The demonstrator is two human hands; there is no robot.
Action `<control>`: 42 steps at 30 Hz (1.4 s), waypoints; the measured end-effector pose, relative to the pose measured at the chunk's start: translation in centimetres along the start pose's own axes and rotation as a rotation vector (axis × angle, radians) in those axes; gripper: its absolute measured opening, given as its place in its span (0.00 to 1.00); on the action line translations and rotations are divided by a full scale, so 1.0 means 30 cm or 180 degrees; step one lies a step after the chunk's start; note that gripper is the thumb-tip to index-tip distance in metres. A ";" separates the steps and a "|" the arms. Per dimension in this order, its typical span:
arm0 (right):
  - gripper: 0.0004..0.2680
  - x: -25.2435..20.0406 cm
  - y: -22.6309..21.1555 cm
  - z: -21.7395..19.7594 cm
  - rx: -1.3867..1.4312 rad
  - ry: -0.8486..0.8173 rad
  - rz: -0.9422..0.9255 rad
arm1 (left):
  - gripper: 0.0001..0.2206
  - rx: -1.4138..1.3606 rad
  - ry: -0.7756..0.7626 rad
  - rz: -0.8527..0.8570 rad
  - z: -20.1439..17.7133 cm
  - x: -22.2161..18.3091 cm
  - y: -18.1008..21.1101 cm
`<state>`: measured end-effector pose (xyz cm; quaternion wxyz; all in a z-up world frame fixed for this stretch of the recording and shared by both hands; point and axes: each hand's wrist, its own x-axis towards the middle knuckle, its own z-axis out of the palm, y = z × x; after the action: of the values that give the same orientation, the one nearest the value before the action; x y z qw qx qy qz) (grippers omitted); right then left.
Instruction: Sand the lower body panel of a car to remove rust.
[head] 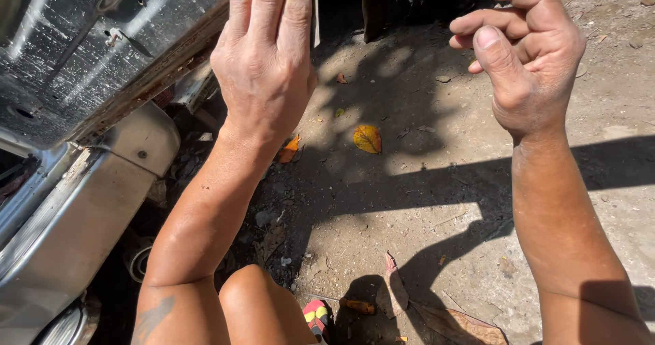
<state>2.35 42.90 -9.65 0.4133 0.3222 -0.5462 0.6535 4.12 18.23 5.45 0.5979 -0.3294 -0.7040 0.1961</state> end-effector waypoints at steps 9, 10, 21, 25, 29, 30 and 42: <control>0.13 0.008 -0.013 0.018 0.0111 0.0112 0.0105 | 0.21 0.0093 0.0087 0.0105 0.011 0.047 0.039; 0.13 0.002 -0.014 0.024 0.0155 0.0075 0.0116 | 0.19 0.0098 -0.0074 0.0113 0.024 0.045 0.047; 0.13 0.013 -0.051 0.042 0.0171 -0.0036 -0.0095 | 0.21 0.0195 -0.0167 0.0114 -0.003 0.060 0.030; 0.13 0.015 -0.061 0.052 0.0149 -0.0076 -0.0159 | 0.14 0.0028 -0.0124 0.0216 0.017 0.059 0.031; 0.13 0.019 -0.064 0.061 0.0216 -0.0099 -0.0125 | 0.16 0.0044 -0.0323 0.0586 -0.042 0.052 0.017; 0.13 0.020 -0.067 0.063 0.0218 -0.0108 -0.0139 | 0.16 0.0057 -0.0314 0.0579 -0.042 0.030 0.003; 0.12 0.021 -0.061 0.076 0.0087 -0.0039 -0.0051 | 0.22 -0.0294 0.0038 -0.0066 0.034 0.026 0.036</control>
<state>3.64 40.89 -7.82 0.4108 0.3362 -0.5371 0.6556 3.32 19.65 5.06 0.5882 -0.3506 -0.7121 0.1552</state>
